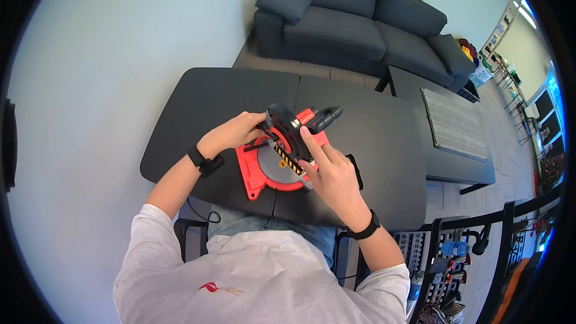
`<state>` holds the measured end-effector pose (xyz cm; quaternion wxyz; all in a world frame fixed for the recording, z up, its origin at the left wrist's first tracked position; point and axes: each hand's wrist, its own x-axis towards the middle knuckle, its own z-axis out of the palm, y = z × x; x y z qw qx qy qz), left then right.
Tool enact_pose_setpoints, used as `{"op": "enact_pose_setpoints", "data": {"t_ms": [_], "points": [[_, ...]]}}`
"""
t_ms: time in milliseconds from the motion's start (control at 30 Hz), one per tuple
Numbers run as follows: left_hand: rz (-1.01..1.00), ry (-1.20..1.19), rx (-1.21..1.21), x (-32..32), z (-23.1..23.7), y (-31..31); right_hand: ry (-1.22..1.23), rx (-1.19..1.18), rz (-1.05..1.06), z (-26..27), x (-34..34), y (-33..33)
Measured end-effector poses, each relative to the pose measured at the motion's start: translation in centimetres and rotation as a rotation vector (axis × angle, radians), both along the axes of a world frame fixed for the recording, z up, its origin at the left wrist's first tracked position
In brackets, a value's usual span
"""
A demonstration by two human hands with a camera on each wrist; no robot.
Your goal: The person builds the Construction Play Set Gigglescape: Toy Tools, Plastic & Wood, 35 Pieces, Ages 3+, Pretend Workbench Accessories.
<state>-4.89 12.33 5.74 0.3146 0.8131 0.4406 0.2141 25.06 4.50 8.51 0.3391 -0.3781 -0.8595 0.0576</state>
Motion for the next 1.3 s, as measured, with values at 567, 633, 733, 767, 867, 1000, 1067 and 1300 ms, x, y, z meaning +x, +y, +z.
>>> {"op": "enact_pose_setpoints", "data": {"t_ms": [567, 633, 733, 767, 867, 1000, 1067, 1300], "points": [[0.258, -0.001, 0.254, -2.3, 3.8, -9.8, 0.2, 0.074, -0.018, 6.7, 0.8, -2.9], [0.235, 0.011, 0.241, -2.2, 3.9, -11.4, 0.286, 0.088, 0.027, 8.3, 0.5, -3.9], [0.227, 0.006, 0.216, -1.3, 3.8, -13.2, 0.379, 0.138, 0.105, 9.4, 0.4, -5.3], [0.23, 0.004, 0.209, -1.0, 3.7, -13.6, 0.424, 0.165, 0.128, 9.7, 0.2, -5.7], [0.157, -0.01, 0.215, -0.2, 3.2, -14.3, 0.565, 0.244, 0.203, 10.6, 0.0, -6.5], [0.039, 0.066, 0.063, 0.4, 2.7, -14.4, 0.748, 0.299, 0.387, 11.9, 1.3, -6.8], [0.023, 0.094, 0.001, 0.7, 2.5, -14.5, 0.812, 0.298, 0.497, 12.6, 2.2, -6.5], [0.035, 0.105, -0.008, 1.1, 2.2, -14.1, 0.882, 0.242, 0.638, 12.5, 3.6, -5.4]]}}
